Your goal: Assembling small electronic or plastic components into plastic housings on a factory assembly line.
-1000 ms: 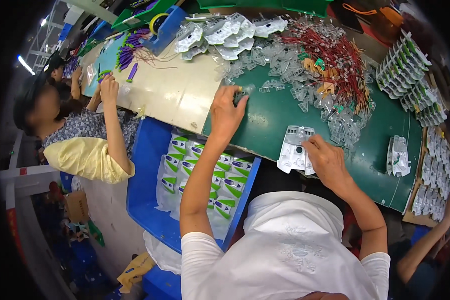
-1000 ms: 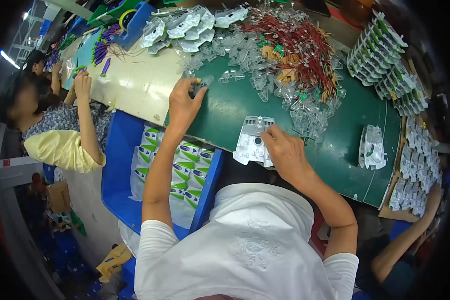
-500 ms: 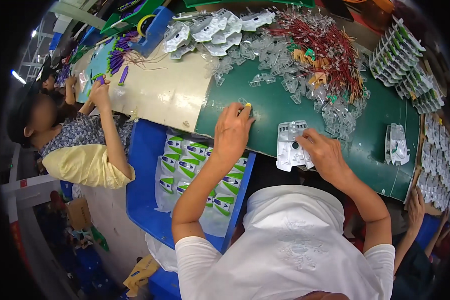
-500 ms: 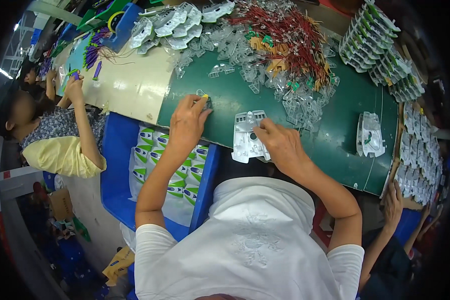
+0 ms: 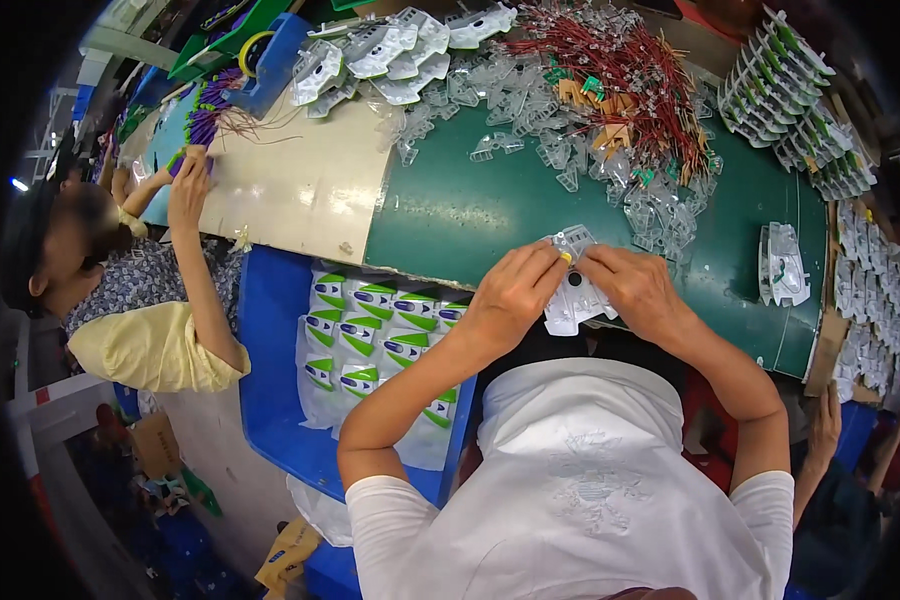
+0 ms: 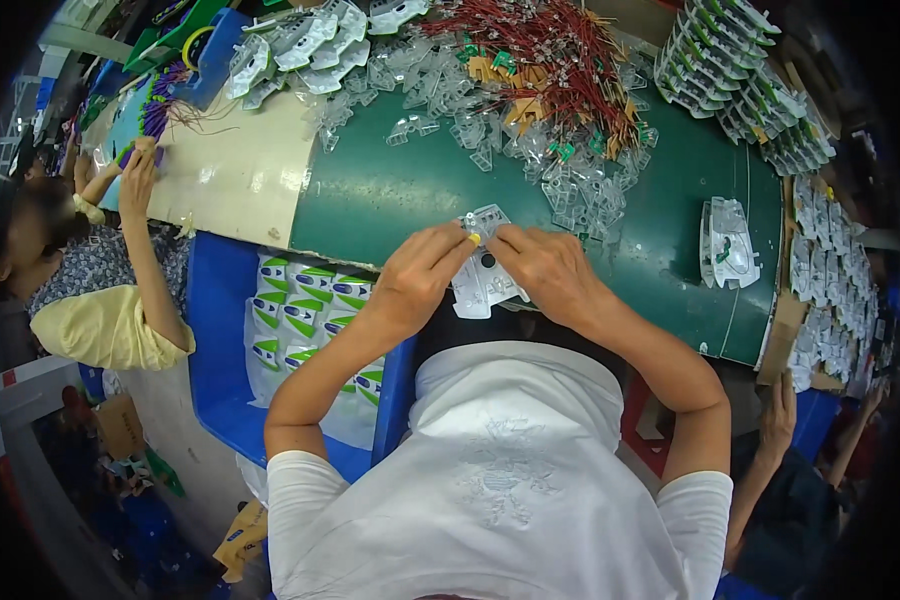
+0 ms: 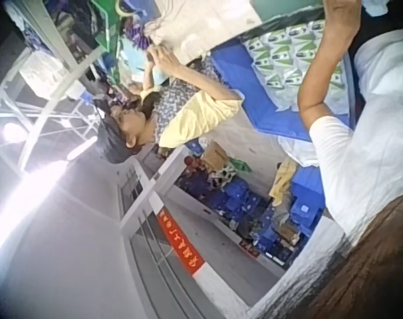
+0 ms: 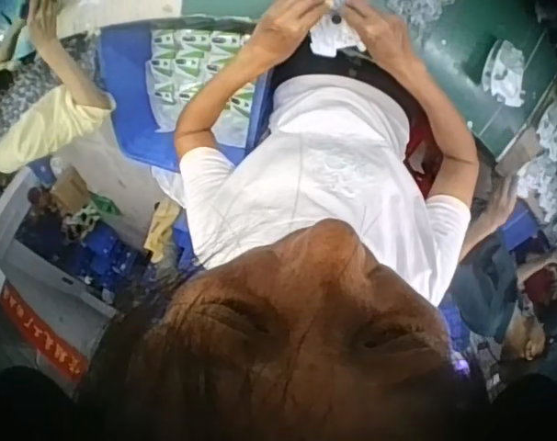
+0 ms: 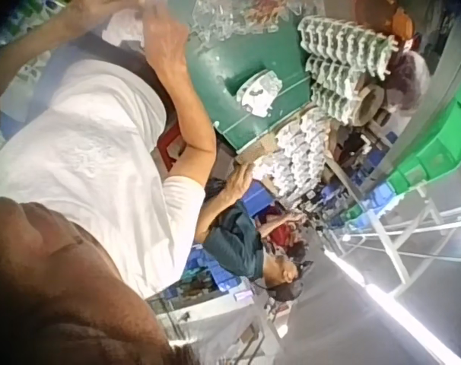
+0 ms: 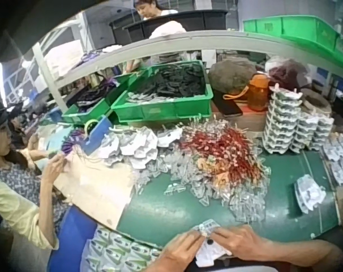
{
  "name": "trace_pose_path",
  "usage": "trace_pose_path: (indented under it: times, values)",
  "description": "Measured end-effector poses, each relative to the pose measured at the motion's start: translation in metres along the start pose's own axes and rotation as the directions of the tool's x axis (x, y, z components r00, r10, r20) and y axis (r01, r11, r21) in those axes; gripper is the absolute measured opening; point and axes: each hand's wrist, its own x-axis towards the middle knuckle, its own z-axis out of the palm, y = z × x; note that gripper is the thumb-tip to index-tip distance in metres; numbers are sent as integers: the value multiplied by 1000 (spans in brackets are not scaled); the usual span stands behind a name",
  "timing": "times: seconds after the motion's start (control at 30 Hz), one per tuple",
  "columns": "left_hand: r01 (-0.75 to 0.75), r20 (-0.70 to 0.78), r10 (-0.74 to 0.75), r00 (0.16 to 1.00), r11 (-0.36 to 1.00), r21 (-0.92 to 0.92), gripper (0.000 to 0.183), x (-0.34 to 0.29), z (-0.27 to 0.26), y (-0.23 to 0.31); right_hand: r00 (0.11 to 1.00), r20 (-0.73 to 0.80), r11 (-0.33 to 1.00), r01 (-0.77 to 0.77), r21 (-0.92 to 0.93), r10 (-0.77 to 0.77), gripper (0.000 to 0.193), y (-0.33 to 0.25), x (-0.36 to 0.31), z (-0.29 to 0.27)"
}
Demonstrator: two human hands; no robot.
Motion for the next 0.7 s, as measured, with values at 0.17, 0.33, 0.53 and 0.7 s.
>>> trace_pose_path:
  times: [0.17, 0.33, 0.53, 0.7]
  values:
    - [43, 86, -52, 995, 993, 107, 28, 2, 8, 2, 994, -71, 991, -74, 115, 83, 16, 1, 0, 3]
    - [64, -35, -63, 997, 998, 20, 28, -6, 18, -1, 980, -66, 969, -176, 176, 190, 12, 0, 3, -1]
    - [176, -187, -229, 955, 949, -262, 44, -12, 32, 0, 958, 11, 920, -279, 275, 287, 20, 0, -7, -18]
    - [154, -157, -210, 965, 937, -312, 58, -6, 31, -4, 969, 43, 947, -245, 208, 242, 31, -6, -13, -21]
